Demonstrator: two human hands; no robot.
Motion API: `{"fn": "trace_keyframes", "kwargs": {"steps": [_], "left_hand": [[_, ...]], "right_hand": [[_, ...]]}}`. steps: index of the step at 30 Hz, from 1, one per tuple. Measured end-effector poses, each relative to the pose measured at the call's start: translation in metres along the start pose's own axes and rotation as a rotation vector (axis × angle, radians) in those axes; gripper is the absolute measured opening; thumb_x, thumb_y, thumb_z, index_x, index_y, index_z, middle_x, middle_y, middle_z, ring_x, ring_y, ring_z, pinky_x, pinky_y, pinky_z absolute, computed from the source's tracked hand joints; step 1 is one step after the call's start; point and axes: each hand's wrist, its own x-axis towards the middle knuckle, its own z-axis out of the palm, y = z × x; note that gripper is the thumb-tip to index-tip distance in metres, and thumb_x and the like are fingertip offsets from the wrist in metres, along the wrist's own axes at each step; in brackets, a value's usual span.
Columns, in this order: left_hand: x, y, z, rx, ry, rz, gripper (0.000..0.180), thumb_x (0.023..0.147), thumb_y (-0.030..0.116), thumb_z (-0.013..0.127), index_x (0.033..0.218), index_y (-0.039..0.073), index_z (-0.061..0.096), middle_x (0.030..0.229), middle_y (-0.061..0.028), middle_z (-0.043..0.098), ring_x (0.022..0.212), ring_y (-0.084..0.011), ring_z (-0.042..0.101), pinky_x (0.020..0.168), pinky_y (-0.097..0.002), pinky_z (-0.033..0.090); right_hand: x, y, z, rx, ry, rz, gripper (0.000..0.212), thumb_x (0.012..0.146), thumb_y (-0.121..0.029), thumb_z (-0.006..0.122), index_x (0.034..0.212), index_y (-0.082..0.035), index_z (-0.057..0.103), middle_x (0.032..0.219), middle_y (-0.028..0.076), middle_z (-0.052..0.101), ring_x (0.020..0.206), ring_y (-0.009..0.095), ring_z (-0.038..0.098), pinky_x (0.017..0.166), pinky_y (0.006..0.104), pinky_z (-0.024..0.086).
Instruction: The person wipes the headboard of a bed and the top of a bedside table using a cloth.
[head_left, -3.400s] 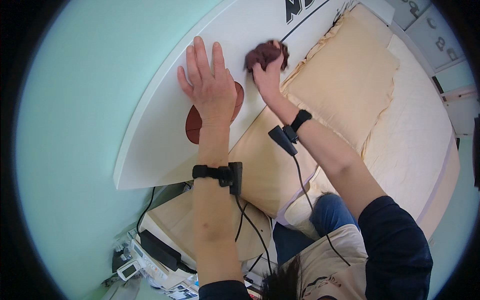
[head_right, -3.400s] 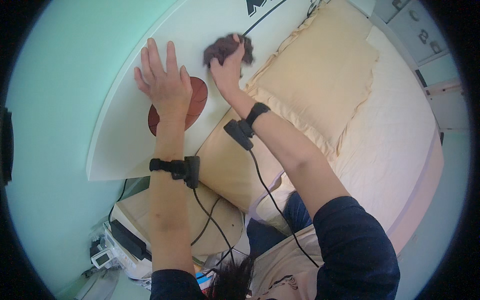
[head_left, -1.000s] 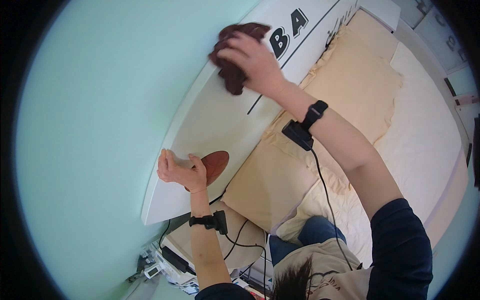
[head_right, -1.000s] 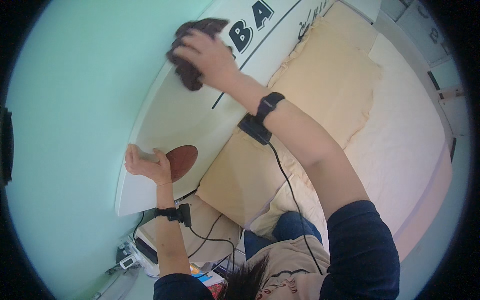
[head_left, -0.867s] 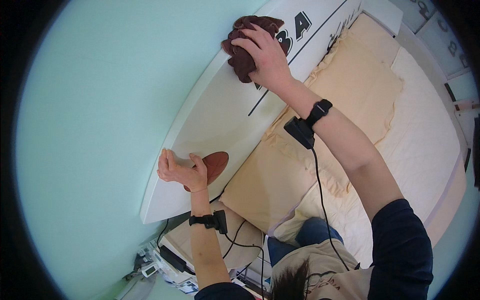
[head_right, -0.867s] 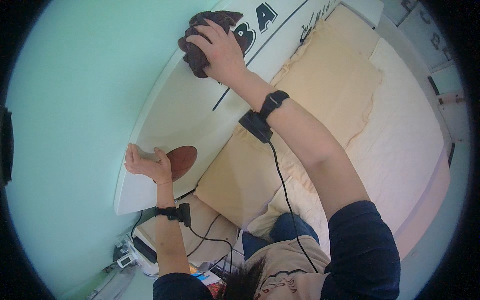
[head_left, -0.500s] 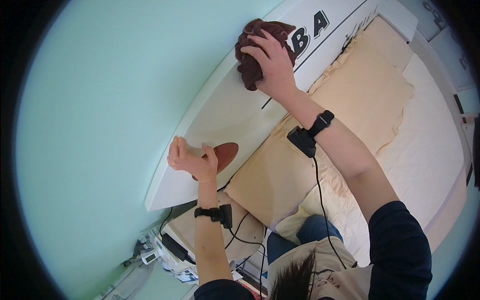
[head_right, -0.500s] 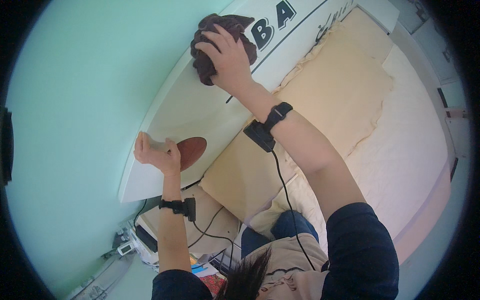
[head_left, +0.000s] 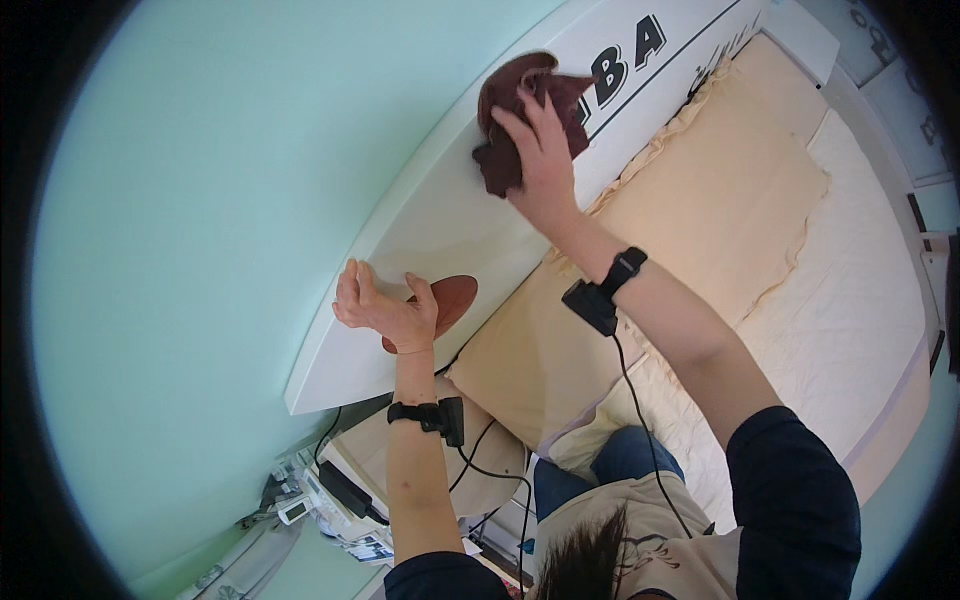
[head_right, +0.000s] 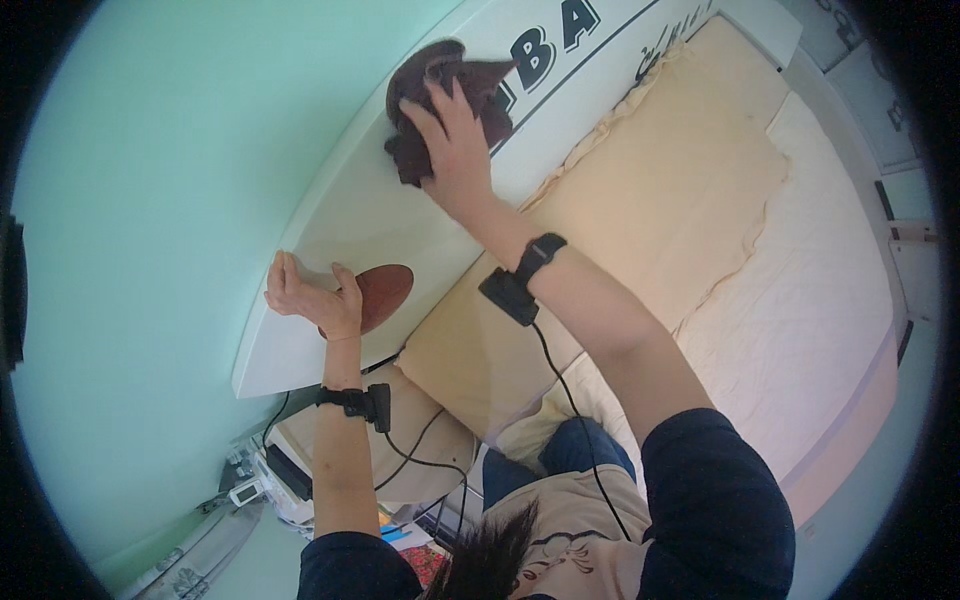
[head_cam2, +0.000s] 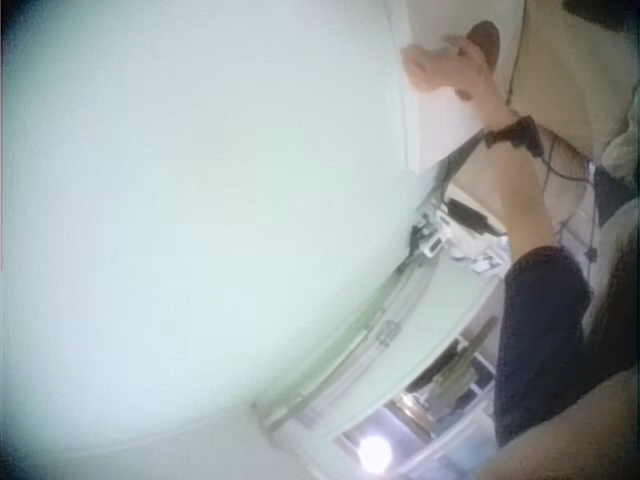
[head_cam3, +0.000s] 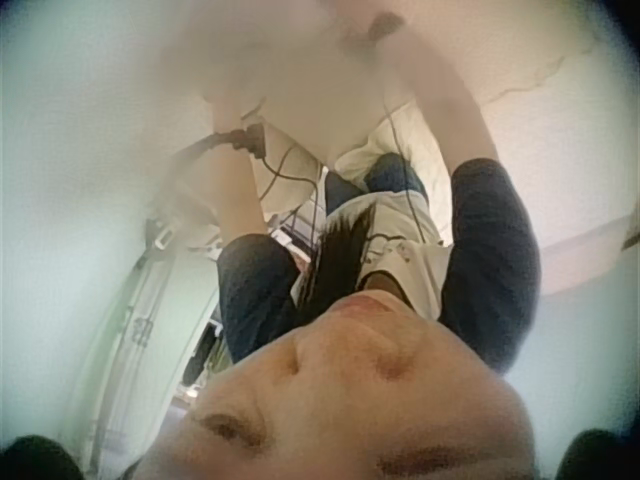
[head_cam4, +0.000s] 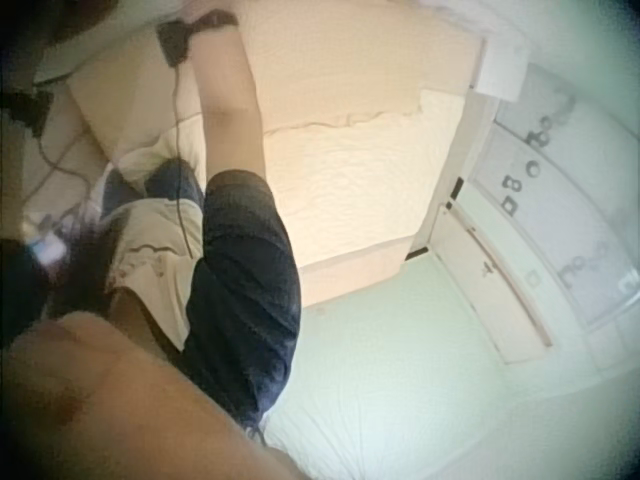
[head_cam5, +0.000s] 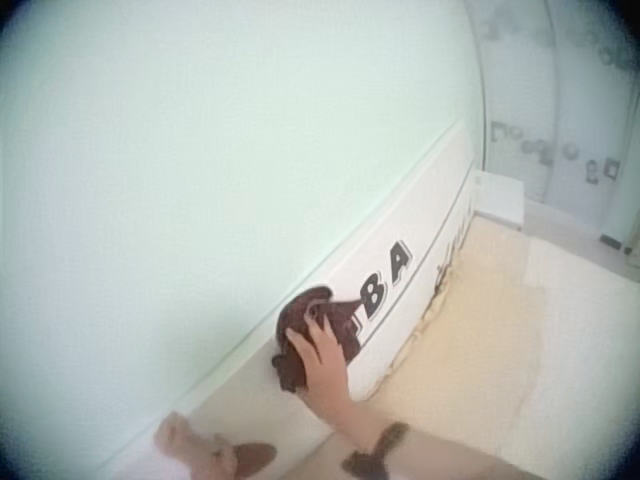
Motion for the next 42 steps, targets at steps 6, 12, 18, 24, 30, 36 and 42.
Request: {"fn": "trace_keyframes", "kwargs": {"steps": [6, 12, 18, 24, 30, 36, 42], "left_hand": [[0.001, 0.003, 0.001, 0.011, 0.014, -0.003, 0.069, 0.071, 0.020, 0.067, 0.133, 0.001, 0.042, 0.130, -0.0182, 0.046, 0.117, -0.0361, 0.043, 0.096, -0.0496, 0.029], [-0.001, 0.002, -0.001, -0.038, 0.028, 0.006, 0.067, 0.071, 0.017, 0.066, 0.131, 0.000, 0.044, 0.130, -0.0180, 0.047, 0.115, -0.0363, 0.044, 0.095, -0.0487, 0.030], [-0.001, 0.003, -0.005, -0.081, -0.075, -0.137, 0.068, 0.068, 0.020, 0.065, 0.131, 0.005, 0.044, 0.130, -0.0133, 0.047, 0.119, -0.0320, 0.042, 0.098, -0.0519, 0.026], [-0.001, 0.000, -0.005, -0.016, -0.050, -0.089, 0.067, 0.070, 0.020, 0.066, 0.131, 0.002, 0.044, 0.135, -0.0161, 0.043, 0.121, -0.0349, 0.040, 0.101, -0.0528, 0.026], [-0.003, -0.002, -0.015, -0.030, -0.129, -0.119, 0.068, 0.074, 0.026, 0.063, 0.134, 0.004, 0.040, 0.138, -0.0142, 0.042, 0.129, -0.0345, 0.034, 0.106, -0.0585, 0.020], [0.002, 0.003, -0.021, -0.093, -0.164, -0.151, 0.069, 0.075, 0.027, 0.063, 0.136, 0.006, 0.038, 0.139, -0.0134, 0.041, 0.131, -0.0349, 0.034, 0.108, -0.0601, 0.018], [-0.001, 0.003, -0.021, -0.193, -0.205, -0.178, 0.074, 0.073, 0.032, 0.069, 0.135, 0.005, 0.038, 0.140, -0.0135, 0.039, 0.133, -0.0354, 0.032, 0.109, -0.0614, 0.016]], "right_hand": [[-0.074, -0.011, 0.019, -0.006, -0.157, -0.012, 0.082, 0.062, -0.005, 0.077, 0.138, -0.020, 0.048, 0.147, 0.016, 0.037, 0.136, 0.045, 0.033, 0.099, 0.0564, 0.038], [-0.062, -0.007, 0.017, 0.060, -0.169, -0.162, 0.082, 0.065, -0.005, 0.076, 0.140, -0.021, 0.046, 0.142, 0.014, 0.043, 0.132, 0.042, 0.040, 0.099, 0.0545, 0.038], [-0.045, -0.032, 0.022, 0.153, -0.016, -0.022, 0.093, 0.064, -0.003, 0.077, 0.145, -0.013, 0.035, 0.142, 0.016, 0.042, 0.134, 0.046, 0.036, 0.100, 0.0573, 0.036], [-0.055, -0.054, 0.020, 0.130, -0.219, -0.087, 0.092, 0.063, -0.002, 0.076, 0.145, -0.015, 0.038, 0.142, 0.014, 0.043, 0.135, 0.043, 0.037, 0.101, 0.0541, 0.038], [-0.007, -0.082, 0.008, 0.126, -0.280, -0.075, 0.093, 0.060, 0.002, 0.076, 0.144, -0.015, 0.040, 0.143, 0.012, 0.043, 0.136, 0.041, 0.038, 0.098, 0.0501, 0.041], [-0.013, -0.105, 0.009, 0.129, -0.315, 0.074, 0.105, 0.052, 0.010, 0.076, 0.146, -0.013, 0.035, 0.153, 0.012, 0.029, 0.140, 0.046, 0.025, 0.107, 0.0535, 0.036], [-0.026, -0.138, 0.018, 0.178, -0.301, 0.176, 0.099, 0.057, 0.009, 0.071, 0.146, -0.009, 0.031, 0.154, 0.020, 0.022, 0.140, 0.052, 0.020, 0.115, 0.0518, 0.028]]}}
